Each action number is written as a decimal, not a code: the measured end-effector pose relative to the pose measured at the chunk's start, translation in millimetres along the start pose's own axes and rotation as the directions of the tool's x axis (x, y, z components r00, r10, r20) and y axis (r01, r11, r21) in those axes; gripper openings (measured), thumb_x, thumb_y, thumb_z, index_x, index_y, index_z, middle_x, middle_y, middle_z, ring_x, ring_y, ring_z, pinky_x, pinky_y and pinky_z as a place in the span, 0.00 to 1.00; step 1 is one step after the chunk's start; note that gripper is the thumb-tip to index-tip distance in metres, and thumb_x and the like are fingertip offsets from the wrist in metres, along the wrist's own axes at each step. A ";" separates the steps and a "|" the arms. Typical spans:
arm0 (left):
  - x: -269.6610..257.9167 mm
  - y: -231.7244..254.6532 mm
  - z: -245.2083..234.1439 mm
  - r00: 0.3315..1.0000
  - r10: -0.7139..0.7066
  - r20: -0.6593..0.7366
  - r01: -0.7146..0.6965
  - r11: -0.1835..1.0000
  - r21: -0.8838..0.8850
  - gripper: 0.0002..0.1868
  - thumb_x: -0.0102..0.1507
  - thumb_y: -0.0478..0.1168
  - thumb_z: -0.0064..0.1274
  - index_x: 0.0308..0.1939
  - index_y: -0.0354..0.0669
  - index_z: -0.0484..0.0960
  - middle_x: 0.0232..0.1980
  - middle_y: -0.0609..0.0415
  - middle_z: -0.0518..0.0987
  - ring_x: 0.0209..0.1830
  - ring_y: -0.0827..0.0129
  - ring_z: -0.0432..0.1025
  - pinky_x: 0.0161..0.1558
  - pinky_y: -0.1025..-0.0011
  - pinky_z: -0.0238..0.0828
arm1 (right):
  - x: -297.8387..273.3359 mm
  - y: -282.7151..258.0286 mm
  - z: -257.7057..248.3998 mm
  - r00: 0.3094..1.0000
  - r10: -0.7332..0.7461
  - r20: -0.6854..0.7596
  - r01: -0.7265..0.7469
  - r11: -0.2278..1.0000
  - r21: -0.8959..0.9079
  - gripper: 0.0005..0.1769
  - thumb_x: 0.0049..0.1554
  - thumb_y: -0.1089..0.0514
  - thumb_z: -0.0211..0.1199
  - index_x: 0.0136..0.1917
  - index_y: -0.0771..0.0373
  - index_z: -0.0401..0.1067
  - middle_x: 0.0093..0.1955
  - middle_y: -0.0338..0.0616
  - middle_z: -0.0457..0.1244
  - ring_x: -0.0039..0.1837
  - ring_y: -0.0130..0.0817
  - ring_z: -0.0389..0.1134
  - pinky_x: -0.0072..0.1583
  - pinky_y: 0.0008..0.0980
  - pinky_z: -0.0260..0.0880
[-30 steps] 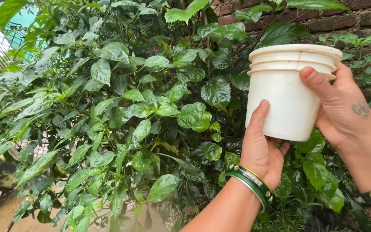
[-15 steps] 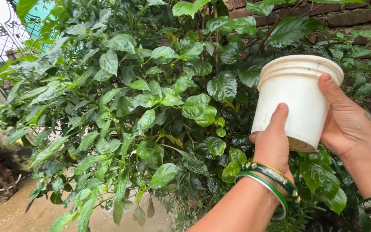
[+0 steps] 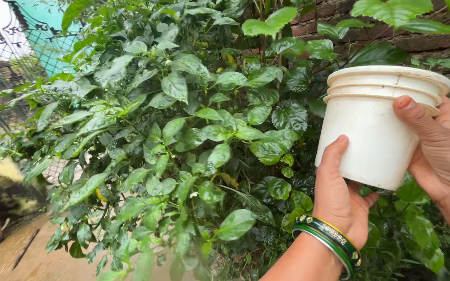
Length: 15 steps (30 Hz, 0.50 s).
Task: The person dips a bucket into a larger container of water and pours it onto several green plants and bushes in an outdoor area.
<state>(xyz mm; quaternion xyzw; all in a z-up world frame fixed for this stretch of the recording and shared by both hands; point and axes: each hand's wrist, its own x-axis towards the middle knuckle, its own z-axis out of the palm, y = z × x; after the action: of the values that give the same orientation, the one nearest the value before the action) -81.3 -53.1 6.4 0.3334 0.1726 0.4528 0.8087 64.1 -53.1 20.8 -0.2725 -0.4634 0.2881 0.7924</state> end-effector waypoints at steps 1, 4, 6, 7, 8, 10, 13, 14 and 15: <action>-5.2 10.0 -2.5 1.000 -0.007 -0.015 0.007 1.000 -0.018 0.37 0.52 0.64 0.55 0.64 0.62 0.71 0.68 0.61 0.74 0.68 0.67 0.64 0.63 0.47 0.55 | -4.0 -1.5 11.9 1.000 -0.004 -0.003 0.004 1.000 -0.025 0.39 0.54 0.48 0.73 0.72 0.60 0.60 0.66 0.41 0.65 0.66 0.36 0.69 0.65 0.44 0.72; -21.8 40.4 -7.6 0.999 -0.026 -0.047 0.023 0.998 -0.066 0.35 0.52 0.63 0.56 0.62 0.64 0.69 0.67 0.61 0.75 0.67 0.67 0.67 0.61 0.45 0.60 | -14.1 -9.8 51.4 1.000 -0.010 0.015 0.011 0.997 -0.074 0.39 0.55 0.46 0.71 0.73 0.60 0.60 0.66 0.43 0.65 0.67 0.38 0.69 0.64 0.48 0.72; -28.4 60.2 -12.1 0.998 -0.045 -0.048 0.040 0.995 -0.089 0.34 0.53 0.64 0.57 0.61 0.66 0.69 0.64 0.62 0.76 0.64 0.65 0.69 0.59 0.43 0.61 | -19.5 -18.3 76.4 0.999 -0.001 0.054 0.006 0.997 -0.079 0.41 0.57 0.43 0.69 0.75 0.62 0.60 0.67 0.44 0.65 0.67 0.41 0.68 0.63 0.51 0.72; -28.8 69.6 -16.0 0.999 -0.043 0.002 0.043 0.993 -0.108 0.35 0.54 0.64 0.56 0.62 0.63 0.71 0.64 0.61 0.77 0.64 0.65 0.70 0.59 0.45 0.61 | -21.9 -21.4 87.2 0.997 0.000 0.074 0.005 0.998 -0.070 0.42 0.58 0.41 0.68 0.76 0.63 0.59 0.69 0.46 0.65 0.68 0.42 0.67 0.64 0.51 0.71; -28.6 78.6 -21.2 0.998 -0.040 0.051 0.047 0.991 -0.128 0.36 0.54 0.65 0.56 0.63 0.60 0.72 0.63 0.61 0.78 0.63 0.65 0.71 0.58 0.46 0.62 | -24.2 -22.6 97.9 0.996 0.001 0.093 0.005 0.998 -0.061 0.43 0.58 0.38 0.66 0.77 0.64 0.59 0.70 0.47 0.64 0.70 0.43 0.66 0.65 0.51 0.70; -31.8 92.1 -31.0 0.993 -0.038 0.113 0.056 0.986 -0.154 0.37 0.55 0.65 0.56 0.64 0.57 0.74 0.62 0.60 0.80 0.61 0.66 0.72 0.58 0.49 0.64 | -28.1 -20.7 118.4 0.998 0.010 0.061 -0.004 0.996 -0.084 0.46 0.58 0.33 0.63 0.78 0.62 0.57 0.72 0.49 0.63 0.72 0.43 0.65 0.67 0.52 0.68; -39.2 115.3 -48.1 0.990 -0.032 0.135 0.053 0.986 -0.161 0.37 0.54 0.64 0.55 0.64 0.57 0.74 0.60 0.60 0.81 0.59 0.68 0.74 0.56 0.52 0.67 | -30.3 -14.6 144.4 1.000 0.013 -0.021 -0.016 0.995 -0.103 0.47 0.57 0.28 0.59 0.78 0.58 0.55 0.74 0.49 0.61 0.75 0.43 0.64 0.68 0.54 0.68; -40.4 123.7 -52.3 0.991 -0.030 0.130 0.050 0.987 -0.155 0.37 0.54 0.64 0.55 0.64 0.56 0.75 0.60 0.60 0.81 0.59 0.68 0.74 0.55 0.53 0.68 | -30.4 -13.6 152.0 1.000 0.011 -0.005 -0.012 0.998 -0.064 0.47 0.58 0.27 0.57 0.78 0.57 0.55 0.75 0.49 0.60 0.75 0.44 0.64 0.70 0.54 0.66; -41.4 131.4 -57.2 0.992 -0.029 0.122 0.047 0.988 -0.148 0.37 0.54 0.64 0.55 0.63 0.56 0.75 0.59 0.59 0.81 0.58 0.68 0.75 0.54 0.54 0.69 | -31.0 -11.5 159.3 1.000 0.012 0.010 -0.011 1.000 -0.022 0.47 0.58 0.26 0.56 0.78 0.57 0.54 0.76 0.49 0.60 0.76 0.44 0.63 0.71 0.54 0.65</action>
<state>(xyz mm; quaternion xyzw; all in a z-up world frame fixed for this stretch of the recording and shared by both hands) -217.6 -17.9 55.8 0.2943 0.0955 0.4284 0.8490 -88.1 -56.7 78.1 -0.2825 -0.4692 0.2889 0.7852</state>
